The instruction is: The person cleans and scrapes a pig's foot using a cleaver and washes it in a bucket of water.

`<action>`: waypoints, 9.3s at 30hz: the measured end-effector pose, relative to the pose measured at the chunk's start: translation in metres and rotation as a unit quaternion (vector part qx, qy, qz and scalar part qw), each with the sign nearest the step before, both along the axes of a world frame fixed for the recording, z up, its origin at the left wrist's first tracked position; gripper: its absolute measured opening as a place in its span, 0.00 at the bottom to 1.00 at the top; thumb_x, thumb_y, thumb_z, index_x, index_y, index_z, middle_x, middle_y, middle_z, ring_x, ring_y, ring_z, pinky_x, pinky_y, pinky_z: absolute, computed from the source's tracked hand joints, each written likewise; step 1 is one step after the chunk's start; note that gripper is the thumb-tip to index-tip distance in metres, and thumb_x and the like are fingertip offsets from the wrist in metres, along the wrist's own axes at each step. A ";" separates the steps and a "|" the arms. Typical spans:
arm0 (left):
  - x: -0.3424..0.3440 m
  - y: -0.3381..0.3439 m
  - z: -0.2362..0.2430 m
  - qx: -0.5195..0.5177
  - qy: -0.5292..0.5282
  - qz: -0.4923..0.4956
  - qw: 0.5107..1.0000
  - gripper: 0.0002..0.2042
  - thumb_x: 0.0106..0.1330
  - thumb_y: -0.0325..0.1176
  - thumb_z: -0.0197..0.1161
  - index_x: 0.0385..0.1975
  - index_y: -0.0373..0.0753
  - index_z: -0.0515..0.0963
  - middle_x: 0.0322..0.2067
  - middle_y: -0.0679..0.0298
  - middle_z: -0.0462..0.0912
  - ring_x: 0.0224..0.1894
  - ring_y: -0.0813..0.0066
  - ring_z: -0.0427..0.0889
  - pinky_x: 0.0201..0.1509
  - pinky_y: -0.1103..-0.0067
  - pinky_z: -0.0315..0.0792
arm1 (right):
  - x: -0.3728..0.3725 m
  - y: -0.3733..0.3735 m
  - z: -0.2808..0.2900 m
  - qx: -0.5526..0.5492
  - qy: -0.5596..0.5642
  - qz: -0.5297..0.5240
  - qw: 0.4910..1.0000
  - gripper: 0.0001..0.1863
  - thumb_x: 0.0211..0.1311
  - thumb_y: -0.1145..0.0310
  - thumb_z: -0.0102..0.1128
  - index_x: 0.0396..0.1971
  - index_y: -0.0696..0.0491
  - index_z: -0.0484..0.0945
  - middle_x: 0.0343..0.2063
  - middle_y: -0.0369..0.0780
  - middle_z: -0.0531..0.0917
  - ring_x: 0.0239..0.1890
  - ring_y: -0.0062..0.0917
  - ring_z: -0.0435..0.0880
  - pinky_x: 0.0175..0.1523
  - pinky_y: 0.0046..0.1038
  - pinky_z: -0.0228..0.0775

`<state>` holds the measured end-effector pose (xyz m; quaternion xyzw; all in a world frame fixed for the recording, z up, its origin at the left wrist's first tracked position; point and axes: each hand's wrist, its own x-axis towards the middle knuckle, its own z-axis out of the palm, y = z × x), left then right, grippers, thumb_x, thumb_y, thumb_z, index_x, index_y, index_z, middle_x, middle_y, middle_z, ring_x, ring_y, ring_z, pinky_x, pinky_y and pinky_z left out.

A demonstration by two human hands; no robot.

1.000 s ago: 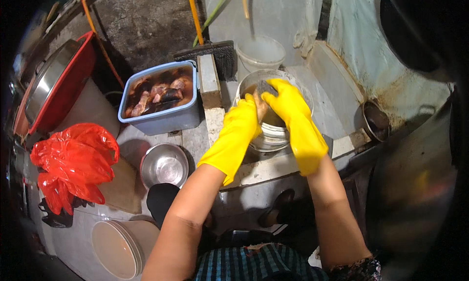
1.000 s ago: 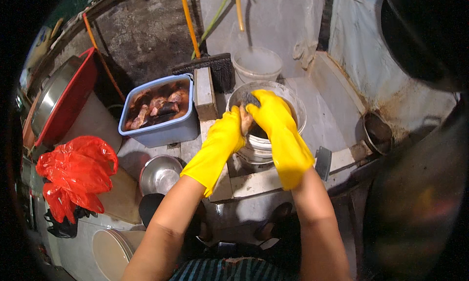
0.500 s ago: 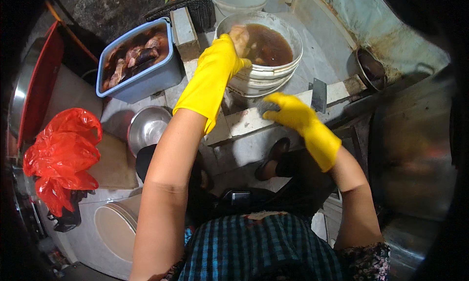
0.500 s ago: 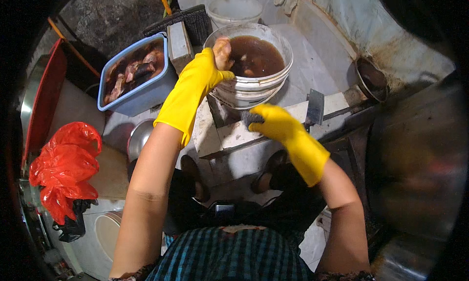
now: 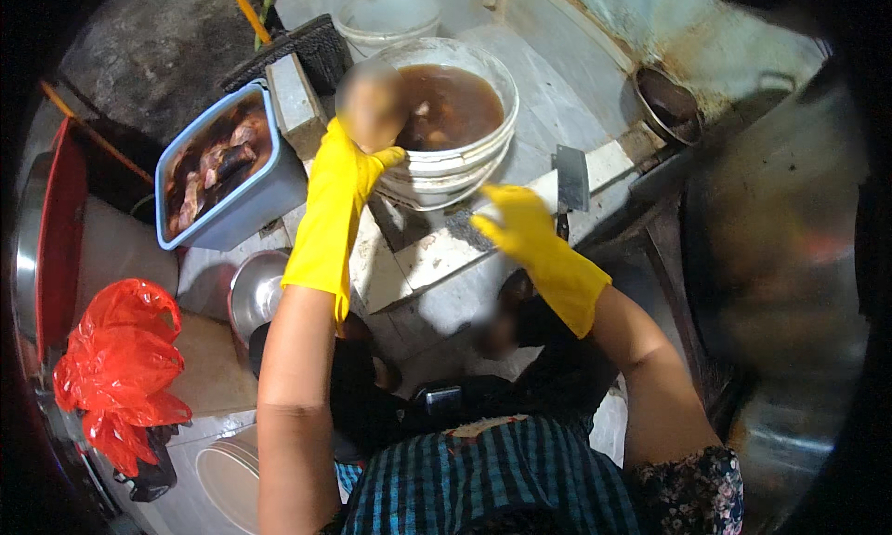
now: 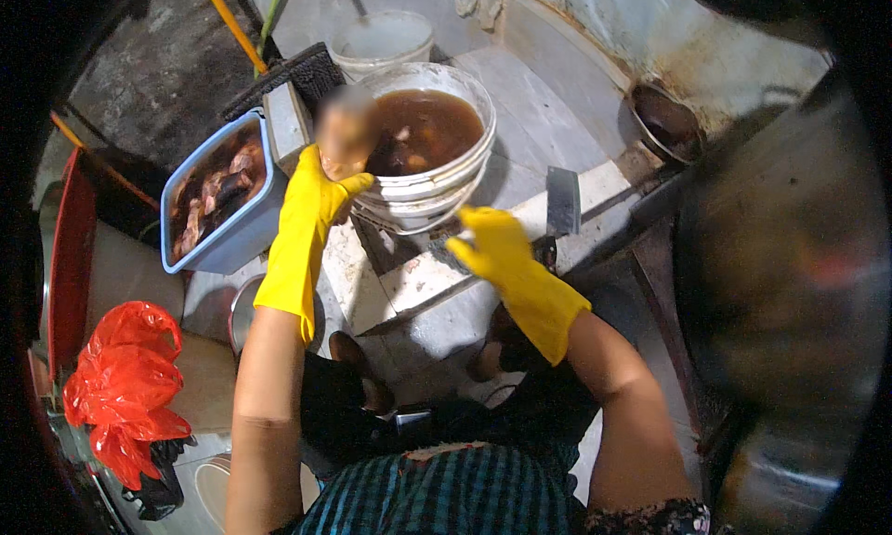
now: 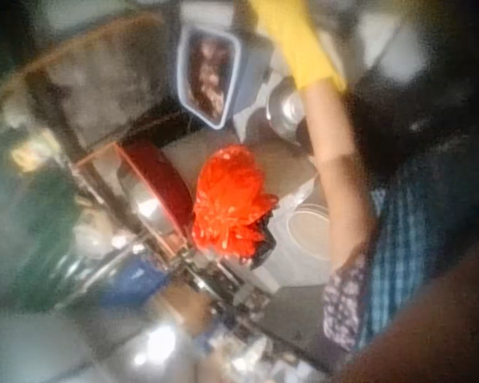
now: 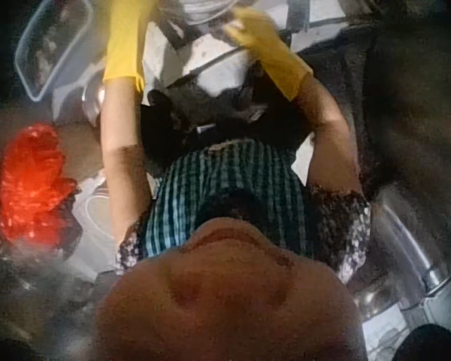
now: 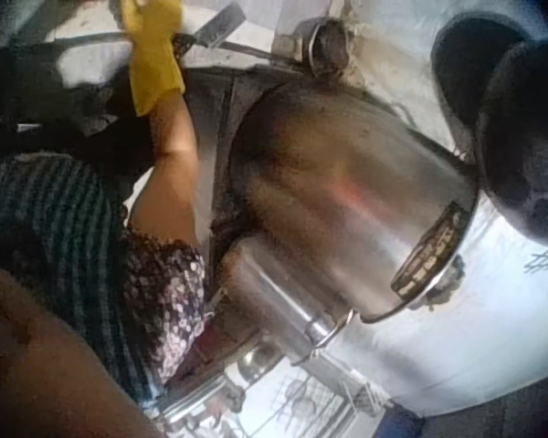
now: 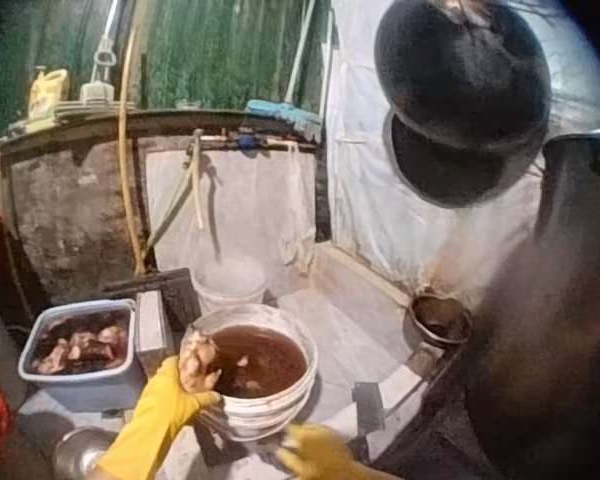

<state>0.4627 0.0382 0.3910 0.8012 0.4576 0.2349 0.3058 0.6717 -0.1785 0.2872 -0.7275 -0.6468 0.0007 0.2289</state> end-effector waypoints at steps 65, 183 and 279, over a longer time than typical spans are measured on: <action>-0.050 -0.019 0.036 -0.318 -0.384 -0.135 0.856 0.30 0.52 0.28 0.79 0.57 0.37 0.76 0.46 0.68 0.83 0.47 0.77 0.81 0.54 0.76 0.75 | -0.045 0.062 0.125 0.196 -0.013 -0.025 0.980 0.05 0.58 0.70 0.71 0.31 0.54 0.85 0.26 0.44 0.85 0.29 0.42 0.86 0.35 0.36 0.76; -0.085 0.005 0.044 -0.310 -0.182 -0.370 0.857 0.46 0.41 0.27 0.87 0.65 0.32 0.71 0.52 0.60 0.84 0.51 0.74 0.84 0.53 0.73 0.82 | -0.055 0.015 0.191 -0.116 0.276 0.170 0.939 0.15 0.58 0.58 0.75 0.38 0.52 0.89 0.31 0.43 0.89 0.34 0.38 0.89 0.39 0.33 0.79; -0.005 -0.070 -0.001 0.078 -0.118 -0.065 0.988 0.50 0.43 0.28 0.80 0.73 0.40 0.63 0.61 0.51 0.78 0.63 0.56 0.79 0.66 0.69 0.72 | -0.031 0.047 0.136 -0.019 0.534 -0.084 0.841 0.10 0.72 0.65 0.59 0.45 0.55 0.80 0.22 0.39 0.82 0.16 0.23 0.79 0.23 0.27 0.72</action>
